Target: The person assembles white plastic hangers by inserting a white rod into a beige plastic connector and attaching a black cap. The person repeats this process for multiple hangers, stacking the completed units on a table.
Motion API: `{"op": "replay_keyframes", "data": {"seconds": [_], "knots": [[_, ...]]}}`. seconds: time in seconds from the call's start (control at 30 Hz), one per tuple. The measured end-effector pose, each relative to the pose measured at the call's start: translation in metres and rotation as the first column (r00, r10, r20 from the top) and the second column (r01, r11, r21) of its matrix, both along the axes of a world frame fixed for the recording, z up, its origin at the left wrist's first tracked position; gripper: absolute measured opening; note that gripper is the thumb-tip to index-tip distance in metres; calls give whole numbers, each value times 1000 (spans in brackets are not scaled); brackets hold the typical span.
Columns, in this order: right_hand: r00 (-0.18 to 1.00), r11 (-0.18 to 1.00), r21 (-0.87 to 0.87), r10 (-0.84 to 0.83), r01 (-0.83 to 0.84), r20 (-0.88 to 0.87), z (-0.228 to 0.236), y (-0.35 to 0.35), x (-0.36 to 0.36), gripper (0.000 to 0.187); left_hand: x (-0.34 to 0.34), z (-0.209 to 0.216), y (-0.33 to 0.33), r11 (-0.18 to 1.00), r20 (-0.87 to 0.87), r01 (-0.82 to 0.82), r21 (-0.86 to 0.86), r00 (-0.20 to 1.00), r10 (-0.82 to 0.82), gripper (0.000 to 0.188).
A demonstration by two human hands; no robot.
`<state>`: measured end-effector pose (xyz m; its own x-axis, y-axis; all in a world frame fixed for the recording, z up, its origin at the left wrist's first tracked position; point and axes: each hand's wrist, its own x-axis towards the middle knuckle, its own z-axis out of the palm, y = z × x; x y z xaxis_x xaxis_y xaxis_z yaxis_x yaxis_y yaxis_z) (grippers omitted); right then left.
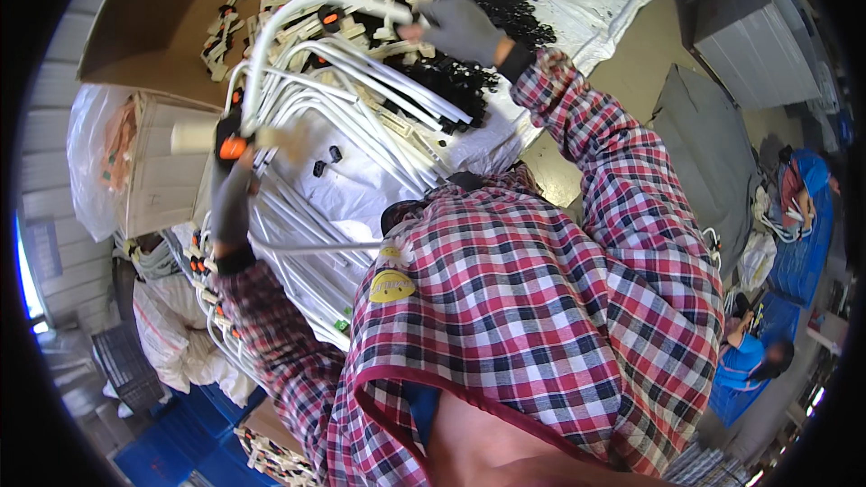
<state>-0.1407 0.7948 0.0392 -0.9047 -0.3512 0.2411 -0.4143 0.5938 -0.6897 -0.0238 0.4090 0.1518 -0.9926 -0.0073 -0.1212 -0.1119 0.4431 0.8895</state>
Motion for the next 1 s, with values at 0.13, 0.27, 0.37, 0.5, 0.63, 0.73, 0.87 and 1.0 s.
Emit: {"op": "replay_keyframes", "data": {"seconds": [0.13, 0.27, 0.37, 0.5, 0.63, 0.73, 0.87, 1.0], "knots": [[585, 977, 101, 195, -190, -787, 99, -39, -2, 30, -33, 12, 59, 948, 90, 318, 8, 944, -318, 47], [726, 877, 475, 370, -67, -580, 95, -49, 21, 22, -46, 14, 84, 757, 85, 569, 321, 779, -621, 74], [654, 938, 342, 287, -46, -700, 72, -35, 20, 26, -52, 7, 104, 745, 8, 613, 261, 771, -637, 89], [557, 989, -115, -146, 90, -818, 12, 3, 25, 51, -64, -4, 123, 869, 93, 489, 80, 864, -495, 73], [766, 874, -391, -456, 290, -453, -110, 31, 57, 32, -70, -10, 121, 866, 59, 499, 45, 864, -501, 68], [932, 932, -40, -358, 360, 50, -202, 36, 80, 21, -78, -14, 118, 847, 122, 530, 39, 839, -531, 66], [897, 911, 5, -407, 412, 171, -265, 37, 76, 23, -81, -17, 117, 844, 126, 532, 68, 835, -536, 71], [852, 894, 57, -441, 444, 283, -280, 41, 59, 23, -69, -17, 108, 847, 41, 518, 121, 850, -526, 78]]}}
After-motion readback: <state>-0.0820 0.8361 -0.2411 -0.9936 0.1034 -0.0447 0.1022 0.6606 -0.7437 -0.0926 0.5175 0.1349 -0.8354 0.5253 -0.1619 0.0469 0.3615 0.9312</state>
